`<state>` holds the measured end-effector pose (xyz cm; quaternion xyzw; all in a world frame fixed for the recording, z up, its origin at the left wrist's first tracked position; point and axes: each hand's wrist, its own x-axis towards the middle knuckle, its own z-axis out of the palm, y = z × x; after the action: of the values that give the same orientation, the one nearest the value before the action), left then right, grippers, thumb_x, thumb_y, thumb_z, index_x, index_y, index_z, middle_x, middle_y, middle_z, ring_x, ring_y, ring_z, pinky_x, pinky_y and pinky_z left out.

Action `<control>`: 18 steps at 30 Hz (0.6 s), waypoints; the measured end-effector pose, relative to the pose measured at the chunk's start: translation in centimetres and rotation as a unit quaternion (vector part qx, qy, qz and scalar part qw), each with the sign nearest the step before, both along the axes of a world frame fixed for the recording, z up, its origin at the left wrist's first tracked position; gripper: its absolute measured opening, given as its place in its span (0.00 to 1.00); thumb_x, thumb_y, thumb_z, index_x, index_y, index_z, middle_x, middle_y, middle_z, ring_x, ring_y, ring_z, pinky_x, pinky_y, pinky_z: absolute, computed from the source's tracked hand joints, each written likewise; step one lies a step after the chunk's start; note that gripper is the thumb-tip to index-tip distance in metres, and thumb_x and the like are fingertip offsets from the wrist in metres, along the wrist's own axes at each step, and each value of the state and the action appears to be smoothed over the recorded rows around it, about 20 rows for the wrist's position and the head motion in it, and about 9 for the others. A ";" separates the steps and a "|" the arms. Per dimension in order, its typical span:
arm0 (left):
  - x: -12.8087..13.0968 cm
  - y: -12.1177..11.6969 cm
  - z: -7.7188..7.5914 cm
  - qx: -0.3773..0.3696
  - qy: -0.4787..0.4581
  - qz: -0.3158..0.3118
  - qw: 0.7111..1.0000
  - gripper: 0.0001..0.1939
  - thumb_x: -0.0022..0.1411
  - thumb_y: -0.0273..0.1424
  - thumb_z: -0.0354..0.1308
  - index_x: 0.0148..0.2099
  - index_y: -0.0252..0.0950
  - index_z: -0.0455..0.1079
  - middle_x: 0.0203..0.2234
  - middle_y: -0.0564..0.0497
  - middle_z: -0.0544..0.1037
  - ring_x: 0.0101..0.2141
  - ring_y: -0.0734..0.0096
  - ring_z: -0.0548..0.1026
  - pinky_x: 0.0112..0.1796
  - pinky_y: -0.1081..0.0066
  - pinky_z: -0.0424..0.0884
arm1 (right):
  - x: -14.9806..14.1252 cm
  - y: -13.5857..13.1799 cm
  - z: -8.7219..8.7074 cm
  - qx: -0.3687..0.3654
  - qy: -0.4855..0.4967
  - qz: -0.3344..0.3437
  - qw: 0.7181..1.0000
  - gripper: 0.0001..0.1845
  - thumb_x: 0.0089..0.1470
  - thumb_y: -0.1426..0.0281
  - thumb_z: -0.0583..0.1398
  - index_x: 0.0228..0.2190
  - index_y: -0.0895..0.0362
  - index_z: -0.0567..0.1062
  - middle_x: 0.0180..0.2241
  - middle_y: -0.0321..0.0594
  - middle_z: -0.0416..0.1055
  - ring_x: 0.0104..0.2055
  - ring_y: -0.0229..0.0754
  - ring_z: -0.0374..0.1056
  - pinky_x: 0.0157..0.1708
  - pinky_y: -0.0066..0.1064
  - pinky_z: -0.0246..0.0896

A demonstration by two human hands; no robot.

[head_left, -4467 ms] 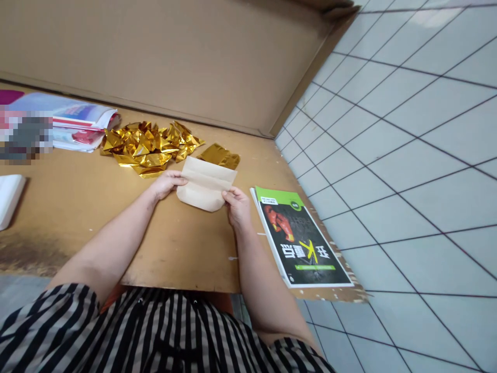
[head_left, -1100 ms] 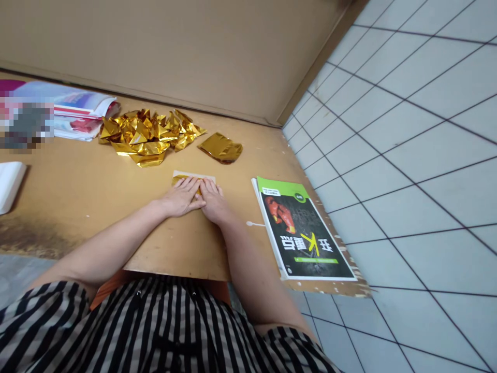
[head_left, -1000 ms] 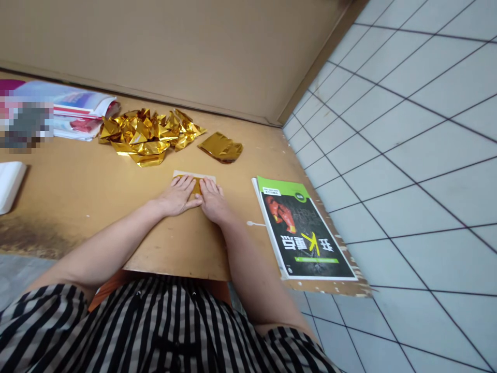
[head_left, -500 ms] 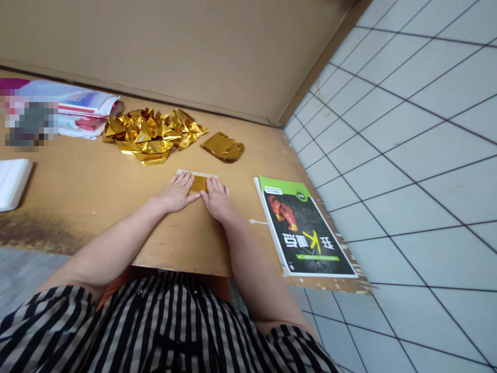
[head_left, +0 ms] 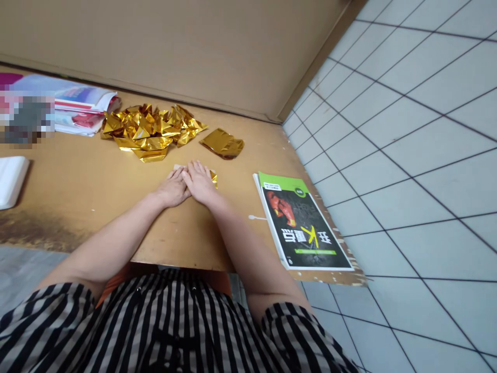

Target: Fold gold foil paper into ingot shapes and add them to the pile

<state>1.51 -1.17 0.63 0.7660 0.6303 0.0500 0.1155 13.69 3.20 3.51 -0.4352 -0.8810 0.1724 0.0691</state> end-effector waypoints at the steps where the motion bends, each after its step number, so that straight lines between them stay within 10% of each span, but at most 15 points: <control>1: 0.0 0.0 0.0 0.003 -0.006 -0.004 1.000 0.36 0.70 0.46 0.38 0.73 0.32 0.44 0.71 0.42 0.49 0.70 0.57 0.46 0.66 0.56 0.47 | -0.4 0.3 -0.2 -0.010 0.004 0.007 1.000 0.33 0.67 0.58 0.39 0.66 0.61 0.57 0.69 0.48 0.52 0.72 0.46 0.42 0.70 0.45 0.34; 18: 0.7 -0.4 0.9 -0.020 0.014 0.025 0.999 0.40 0.70 0.51 0.37 0.71 0.26 0.48 0.70 0.37 0.49 0.70 0.53 0.46 0.66 0.56 0.45 | 2.4 3.3 -1.1 0.006 -0.088 -0.063 0.994 0.32 0.66 0.63 0.41 0.67 0.62 0.53 0.71 0.49 0.46 0.73 0.46 0.39 0.69 0.48 0.34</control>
<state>2.24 -1.52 1.53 0.7478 0.6521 0.0295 0.1211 16.12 6.47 2.45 -0.5029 -0.8554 0.1238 0.0051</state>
